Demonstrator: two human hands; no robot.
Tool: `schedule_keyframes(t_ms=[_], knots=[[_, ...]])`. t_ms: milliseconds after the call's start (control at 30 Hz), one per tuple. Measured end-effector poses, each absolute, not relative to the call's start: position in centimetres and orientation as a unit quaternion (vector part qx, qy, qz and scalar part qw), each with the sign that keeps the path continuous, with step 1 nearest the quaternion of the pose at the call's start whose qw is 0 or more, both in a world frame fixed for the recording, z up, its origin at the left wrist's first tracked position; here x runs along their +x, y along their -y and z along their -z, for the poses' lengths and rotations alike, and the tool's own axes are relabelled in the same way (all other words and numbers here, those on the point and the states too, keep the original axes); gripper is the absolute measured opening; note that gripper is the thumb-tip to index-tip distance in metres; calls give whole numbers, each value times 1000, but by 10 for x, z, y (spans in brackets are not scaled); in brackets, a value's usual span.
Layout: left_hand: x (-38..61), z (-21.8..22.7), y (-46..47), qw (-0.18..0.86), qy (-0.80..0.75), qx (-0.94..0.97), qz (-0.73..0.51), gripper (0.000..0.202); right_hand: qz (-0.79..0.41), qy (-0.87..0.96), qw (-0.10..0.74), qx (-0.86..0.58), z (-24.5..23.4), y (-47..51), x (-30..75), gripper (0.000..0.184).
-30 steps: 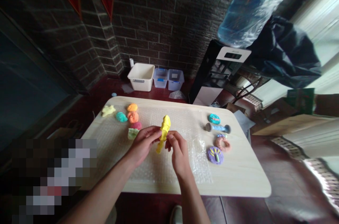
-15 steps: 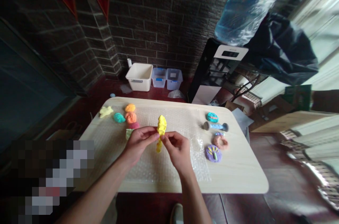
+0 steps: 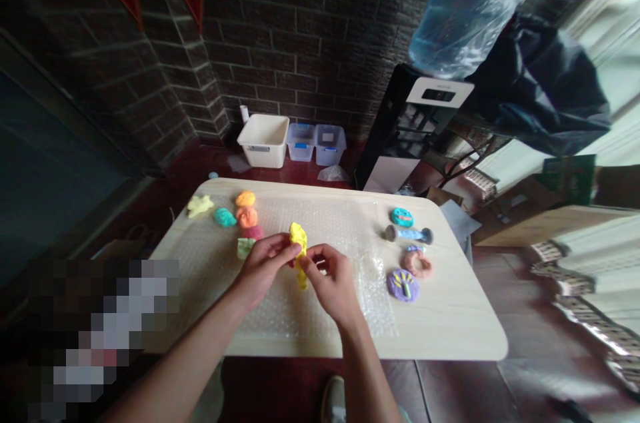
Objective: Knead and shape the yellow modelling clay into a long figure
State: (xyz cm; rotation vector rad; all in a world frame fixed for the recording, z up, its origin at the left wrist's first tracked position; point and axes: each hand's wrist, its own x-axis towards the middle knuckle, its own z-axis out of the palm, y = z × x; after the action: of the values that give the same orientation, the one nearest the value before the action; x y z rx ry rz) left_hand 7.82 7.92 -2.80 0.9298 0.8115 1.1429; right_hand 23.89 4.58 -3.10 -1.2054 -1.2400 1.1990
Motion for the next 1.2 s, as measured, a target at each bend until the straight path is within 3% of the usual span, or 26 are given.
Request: schedule_keyframes(t_ms=[167, 467, 667, 833, 1200], knots=[[77, 30, -83, 670, -359, 376, -531, 20, -538, 526, 457, -474, 31, -45, 234, 30], [79, 21, -82, 691, -344, 312, -554, 22, -494, 561, 438, -500, 35, -45, 231, 32], [82, 11, -85, 737, -332, 158, -567, 46, -346, 645, 379, -566, 30, -41, 219, 25], [77, 12, -92, 747, -311, 58, -586, 61, -331, 690, 369, -527, 25, -37, 207, 20], [65, 14, -89, 796, -309, 69, -516, 57, -366, 667, 388, -521, 21, -37, 208, 32]])
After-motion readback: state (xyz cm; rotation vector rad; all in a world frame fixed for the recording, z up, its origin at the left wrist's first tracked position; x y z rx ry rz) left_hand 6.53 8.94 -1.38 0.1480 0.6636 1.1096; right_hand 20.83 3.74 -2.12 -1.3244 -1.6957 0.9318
